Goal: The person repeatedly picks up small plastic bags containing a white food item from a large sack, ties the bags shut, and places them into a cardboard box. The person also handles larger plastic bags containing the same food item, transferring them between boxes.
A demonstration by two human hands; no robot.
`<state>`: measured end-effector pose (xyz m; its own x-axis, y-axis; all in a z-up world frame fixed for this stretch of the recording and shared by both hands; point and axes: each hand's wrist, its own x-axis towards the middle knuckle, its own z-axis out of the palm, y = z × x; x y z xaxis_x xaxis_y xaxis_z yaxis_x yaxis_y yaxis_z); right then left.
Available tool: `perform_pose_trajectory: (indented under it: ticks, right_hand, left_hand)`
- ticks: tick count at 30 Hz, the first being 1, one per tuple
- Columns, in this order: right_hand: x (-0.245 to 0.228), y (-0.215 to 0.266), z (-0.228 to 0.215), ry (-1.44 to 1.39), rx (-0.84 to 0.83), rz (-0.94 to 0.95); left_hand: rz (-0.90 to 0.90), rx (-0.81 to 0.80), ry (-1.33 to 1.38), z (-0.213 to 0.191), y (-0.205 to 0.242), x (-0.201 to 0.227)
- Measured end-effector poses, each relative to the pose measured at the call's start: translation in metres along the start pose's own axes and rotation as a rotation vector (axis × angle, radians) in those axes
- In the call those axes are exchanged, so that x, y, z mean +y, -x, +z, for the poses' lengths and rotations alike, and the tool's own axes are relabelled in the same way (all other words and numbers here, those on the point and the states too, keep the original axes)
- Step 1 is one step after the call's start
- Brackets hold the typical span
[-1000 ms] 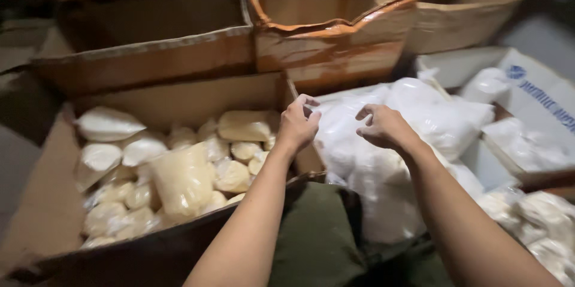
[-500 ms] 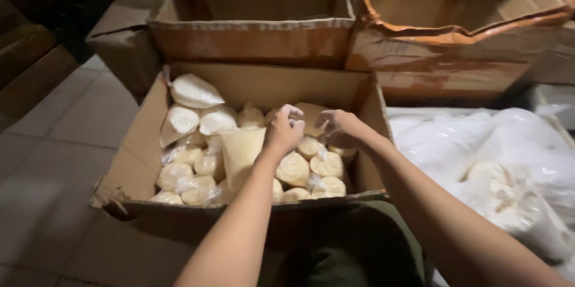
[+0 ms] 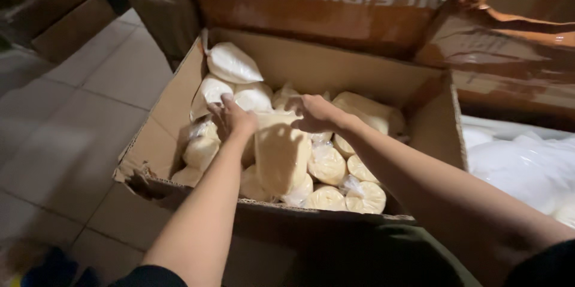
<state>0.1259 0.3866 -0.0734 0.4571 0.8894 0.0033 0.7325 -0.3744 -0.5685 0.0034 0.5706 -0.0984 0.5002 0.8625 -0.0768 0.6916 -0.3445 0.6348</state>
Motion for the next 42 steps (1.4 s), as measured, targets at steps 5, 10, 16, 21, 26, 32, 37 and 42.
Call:
perform_pose_trajectory:
  ticks: [5,10,16,21,26,32,37,42]
  right_hand:
    - [-0.003,-0.052,0.024,0.042,-0.012,-0.122]
    - [-0.017,-0.087,0.051,0.213,-0.023,-0.179]
    - [-0.039,-0.11,0.068,0.413,-0.16,-0.124]
    - [-0.049,-0.114,0.078,0.577,-0.066,-0.097]
    - [-0.049,-0.108,0.084,0.525,0.076,-0.091]
    - [-0.037,-0.112,0.077,0.841,0.071,-0.119]
    - [-0.03,-0.132,0.052,0.735,0.368,-0.446]
    - [-0.04,-0.153,0.031,0.67,0.224,-0.378]
  left_hand:
    - [0.057,0.206,0.082,0.002,-0.039,-0.016]
    - [-0.079,0.248,-0.06,0.001,-0.059,-0.025]
    - [-0.096,0.202,-0.103,0.005,-0.067,-0.031]
    - [-0.128,0.267,-0.164,0.009,-0.068,-0.025]
    - [-0.105,0.25,-0.094,0.0,-0.062,-0.024]
    - [-0.131,0.217,-0.112,0.01,-0.075,-0.027]
    - [-0.13,0.229,-0.127,0.022,-0.086,-0.026]
    - [-0.173,0.164,-0.105,0.018,-0.081,-0.016]
